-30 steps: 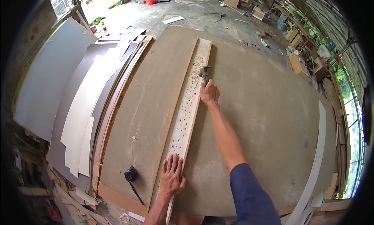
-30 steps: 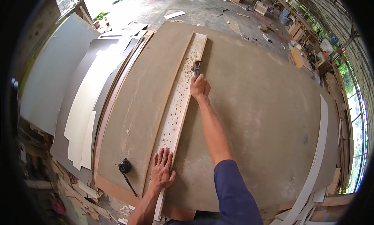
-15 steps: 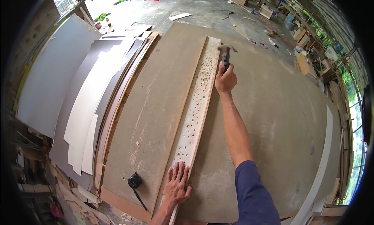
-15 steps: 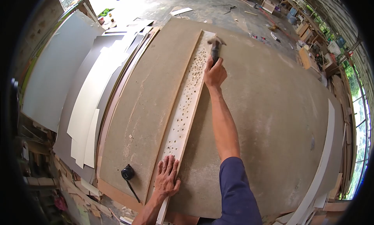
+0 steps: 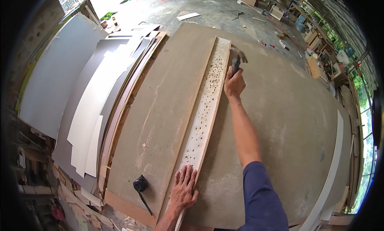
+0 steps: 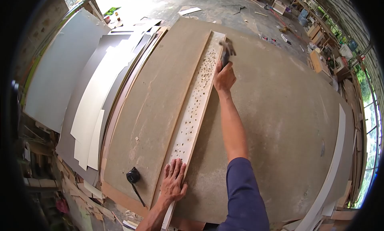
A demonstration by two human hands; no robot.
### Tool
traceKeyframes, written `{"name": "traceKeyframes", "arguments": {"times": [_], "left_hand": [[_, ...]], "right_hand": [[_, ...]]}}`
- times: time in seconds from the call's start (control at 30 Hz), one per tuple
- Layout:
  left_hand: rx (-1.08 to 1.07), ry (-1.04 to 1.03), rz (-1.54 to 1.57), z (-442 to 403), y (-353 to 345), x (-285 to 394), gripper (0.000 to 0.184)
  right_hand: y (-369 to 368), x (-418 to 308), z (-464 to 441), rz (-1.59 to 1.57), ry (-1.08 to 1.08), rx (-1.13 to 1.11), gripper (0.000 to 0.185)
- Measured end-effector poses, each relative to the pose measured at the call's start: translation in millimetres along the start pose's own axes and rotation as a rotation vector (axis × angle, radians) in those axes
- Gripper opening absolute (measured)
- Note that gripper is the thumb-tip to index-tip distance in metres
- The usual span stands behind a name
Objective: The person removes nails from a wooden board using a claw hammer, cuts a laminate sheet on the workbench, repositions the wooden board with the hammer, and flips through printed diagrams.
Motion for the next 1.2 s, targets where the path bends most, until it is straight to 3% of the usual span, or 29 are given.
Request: {"name": "traceKeyframes", "arguments": {"times": [0.07, 0.1, 0.27, 0.33, 0.5, 0.63, 0.73, 0.83, 0.93, 1.03, 1.1, 1.17, 1.2], "left_hand": [[-0.001, 0.003, -0.001, 2, 0, -2, 0.087], [-0.002, 0.006, -0.002, 3, 0, -2, 0.087], [-0.004, 0.007, -0.005, 2, -3, -1, 0.087], [0.002, 0.003, 0.002, 0, -3, -2, 0.087], [0.0, 0.012, -0.019, -1, -6, -3, 0.088], [0.025, 0.002, -0.003, 5, -5, 2, 0.086], [0.037, -0.004, -0.046, 1, 3, -1, 0.086], [0.04, -0.029, -0.024, 5, -1, 2, 0.088], [0.028, -0.033, -0.064, 5, 0, -1, 0.092], [0.173, -0.011, 0.134, 11, -2, 0, 0.095], [0.25, -0.011, 0.178, 17, -8, 1, 0.095], [0.364, -0.023, 0.178, 17, -20, -6, 0.09], [0.451, -0.061, 0.145, 16, -20, -8, 0.084]], "right_hand": [[-29, 32, 15, 0.33, 0.137, -0.423, 0.042], [-39, 38, 9, 0.335, 0.164, -0.474, 0.043], [-3, -4, -14, 0.215, 0.193, -0.292, 0.039], [-4, -8, -1, -0.001, 0.09, 0.029, 0.037], [-24, 17, -10, 0.299, 0.198, -0.43, 0.038], [12, -22, 7, 0.116, -0.053, -0.277, 0.041], [-22, 2, 5, 0.33, 0.041, -0.469, 0.039], [5, -9, 5, 0.305, 0.09, -0.493, 0.037], [15, -14, 59, 0.195, 0.087, -0.477, 0.044], [48, -27, 156, 0.124, 0.278, -0.247, 0.057], [96, -57, 204, 0.098, 0.108, -0.466, 0.059], [130, -66, 252, 0.065, 0.139, -0.504, 0.056], [151, -76, 266, -0.032, 0.113, -0.606, 0.045]]}}
Point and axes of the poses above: each hand's wrist, its own z-axis away from the middle knuckle, its own y-axis out of the back of the hand, x = y × z, the point moved 1 cm from there along -z, towards the middle knuckle, and after that the axes turned 2 degrees about -y, right-handed, at the moved point
